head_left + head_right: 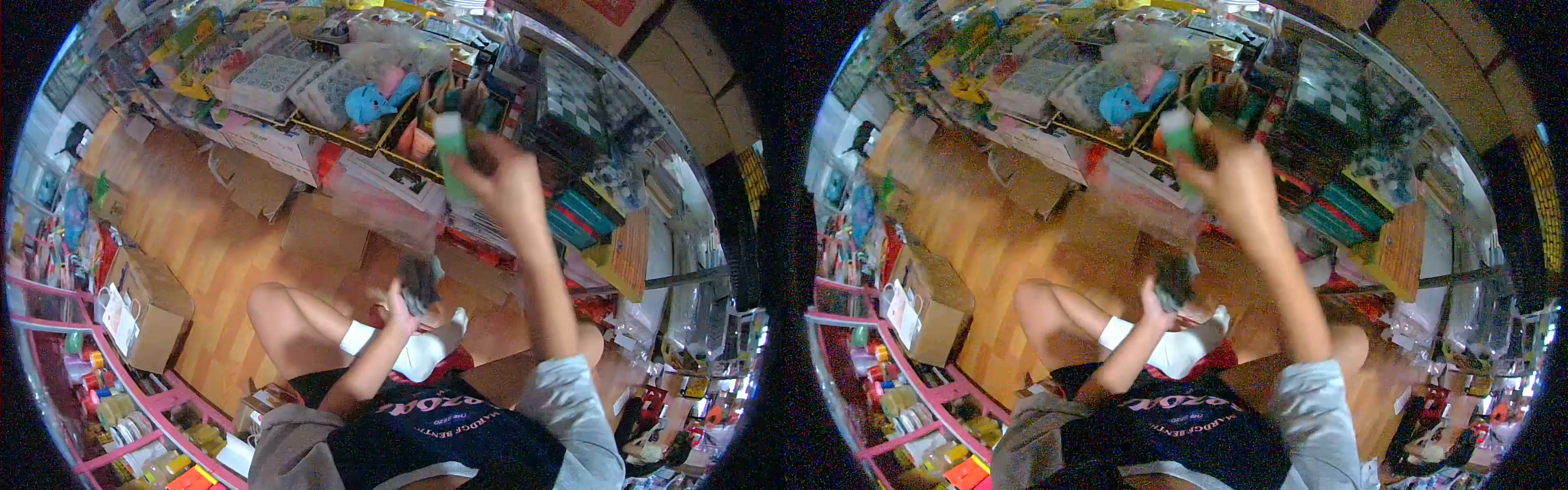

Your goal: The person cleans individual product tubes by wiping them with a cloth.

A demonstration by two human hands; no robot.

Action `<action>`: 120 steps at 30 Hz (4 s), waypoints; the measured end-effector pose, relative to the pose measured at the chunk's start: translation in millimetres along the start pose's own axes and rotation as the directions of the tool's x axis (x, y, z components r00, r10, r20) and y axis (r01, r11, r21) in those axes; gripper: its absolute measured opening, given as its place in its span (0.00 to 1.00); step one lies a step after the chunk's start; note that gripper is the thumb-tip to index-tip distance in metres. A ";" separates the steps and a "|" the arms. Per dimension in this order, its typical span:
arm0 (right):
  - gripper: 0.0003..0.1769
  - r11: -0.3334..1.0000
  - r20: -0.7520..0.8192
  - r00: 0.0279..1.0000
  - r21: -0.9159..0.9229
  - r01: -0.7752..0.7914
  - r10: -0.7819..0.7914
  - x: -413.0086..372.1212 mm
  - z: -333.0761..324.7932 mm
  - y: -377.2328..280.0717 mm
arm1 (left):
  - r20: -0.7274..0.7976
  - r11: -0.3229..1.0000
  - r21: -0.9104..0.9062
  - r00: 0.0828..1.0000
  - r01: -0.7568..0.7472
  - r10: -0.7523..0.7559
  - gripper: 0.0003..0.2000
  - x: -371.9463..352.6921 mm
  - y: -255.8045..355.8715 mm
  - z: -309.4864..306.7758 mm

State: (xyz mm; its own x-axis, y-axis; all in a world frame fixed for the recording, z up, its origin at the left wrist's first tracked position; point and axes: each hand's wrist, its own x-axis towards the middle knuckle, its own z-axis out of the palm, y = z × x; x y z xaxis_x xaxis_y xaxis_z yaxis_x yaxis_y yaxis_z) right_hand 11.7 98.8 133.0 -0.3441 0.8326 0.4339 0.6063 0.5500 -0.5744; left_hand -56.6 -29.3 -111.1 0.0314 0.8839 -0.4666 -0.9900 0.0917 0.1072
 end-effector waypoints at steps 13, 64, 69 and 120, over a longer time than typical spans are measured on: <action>0.17 0.980 -0.002 0.980 0.014 -0.200 0.200 -134.0 99.8 18.5 | 0.109 0.988 0.117 0.990 -0.098 0.086 0.14 -10.5 36.2 57.1; 0.22 0.855 -0.038 0.951 0.451 -0.256 0.306 -168.1 100.1 51.9 | 0.181 0.835 0.528 0.981 -0.154 0.067 0.22 -55.0 14.9 75.1; 0.23 0.848 -0.067 0.931 0.442 -0.293 0.357 -168.6 99.9 56.6 | 0.304 0.605 0.755 0.953 -0.253 0.020 0.24 -52.2 19.9 68.7; 0.31 0.983 -0.153 0.988 -0.183 -0.025 -0.003 76.8 50.2 100.9 | -0.048 0.446 0.893 0.972 -0.061 0.230 0.11 36.2 49.2 -69.0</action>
State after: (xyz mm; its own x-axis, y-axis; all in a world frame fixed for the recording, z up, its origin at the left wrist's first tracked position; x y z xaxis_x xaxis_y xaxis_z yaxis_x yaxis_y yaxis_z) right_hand 10.4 221.6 73.5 -0.2320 0.8111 0.5370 0.7355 0.5076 -0.4489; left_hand -113.7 -24.4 -183.3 -0.2042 0.8580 -0.4712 -0.3203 0.3963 0.8604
